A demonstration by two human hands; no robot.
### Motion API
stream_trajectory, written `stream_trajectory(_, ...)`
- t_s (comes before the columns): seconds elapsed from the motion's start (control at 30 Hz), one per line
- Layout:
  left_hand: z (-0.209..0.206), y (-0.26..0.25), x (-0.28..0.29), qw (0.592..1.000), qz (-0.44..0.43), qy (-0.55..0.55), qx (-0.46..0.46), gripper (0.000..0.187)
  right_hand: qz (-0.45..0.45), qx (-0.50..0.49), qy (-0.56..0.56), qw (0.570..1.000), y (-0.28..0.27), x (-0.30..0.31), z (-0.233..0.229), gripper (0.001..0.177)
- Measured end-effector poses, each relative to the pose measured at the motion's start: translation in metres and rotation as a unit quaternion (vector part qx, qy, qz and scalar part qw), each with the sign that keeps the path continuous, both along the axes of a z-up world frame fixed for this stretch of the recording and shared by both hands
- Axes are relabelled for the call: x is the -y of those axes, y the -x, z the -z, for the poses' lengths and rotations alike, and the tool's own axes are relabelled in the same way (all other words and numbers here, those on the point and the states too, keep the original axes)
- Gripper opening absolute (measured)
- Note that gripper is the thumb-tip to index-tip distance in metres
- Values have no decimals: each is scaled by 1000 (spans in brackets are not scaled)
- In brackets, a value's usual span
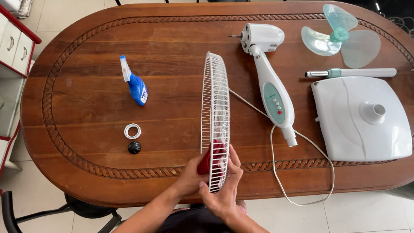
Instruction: The person wipes the metal fan cage with a red cloth, cleaning both the front and back surfaces. They rotate the cage to access different areas and then place it on the table.
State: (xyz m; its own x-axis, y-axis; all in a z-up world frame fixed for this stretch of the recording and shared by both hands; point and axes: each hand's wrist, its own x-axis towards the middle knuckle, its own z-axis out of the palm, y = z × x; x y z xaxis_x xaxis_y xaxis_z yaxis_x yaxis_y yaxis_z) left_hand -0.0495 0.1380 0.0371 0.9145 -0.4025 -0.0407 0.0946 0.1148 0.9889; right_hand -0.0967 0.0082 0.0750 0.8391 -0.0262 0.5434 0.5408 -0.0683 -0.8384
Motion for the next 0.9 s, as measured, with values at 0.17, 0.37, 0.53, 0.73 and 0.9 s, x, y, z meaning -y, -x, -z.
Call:
stream_trajectory(0.17,9,-17,-23,993,-89,49,-53,57,30,-24,8,999,-3,0,-1,84)
stream_trajectory(0.37,-13,-47,-20,987,-119,33,-104,59,8,-3,47,999,-7,-3,-5,85)
stream_trajectory(0.53,-12,-29,13,994,-77,62,-49,43,7,34,91,995,-18,1,-5,88)
stream_trajectory(0.73,-2,-5,-1,991,-22,100,-82,39,14,-14,48,999,-21,1,-7,85)
stream_trajectory(0.9,-8,32,-5,983,23,134,-123,41,50,-25,54,997,-25,5,-14,81)
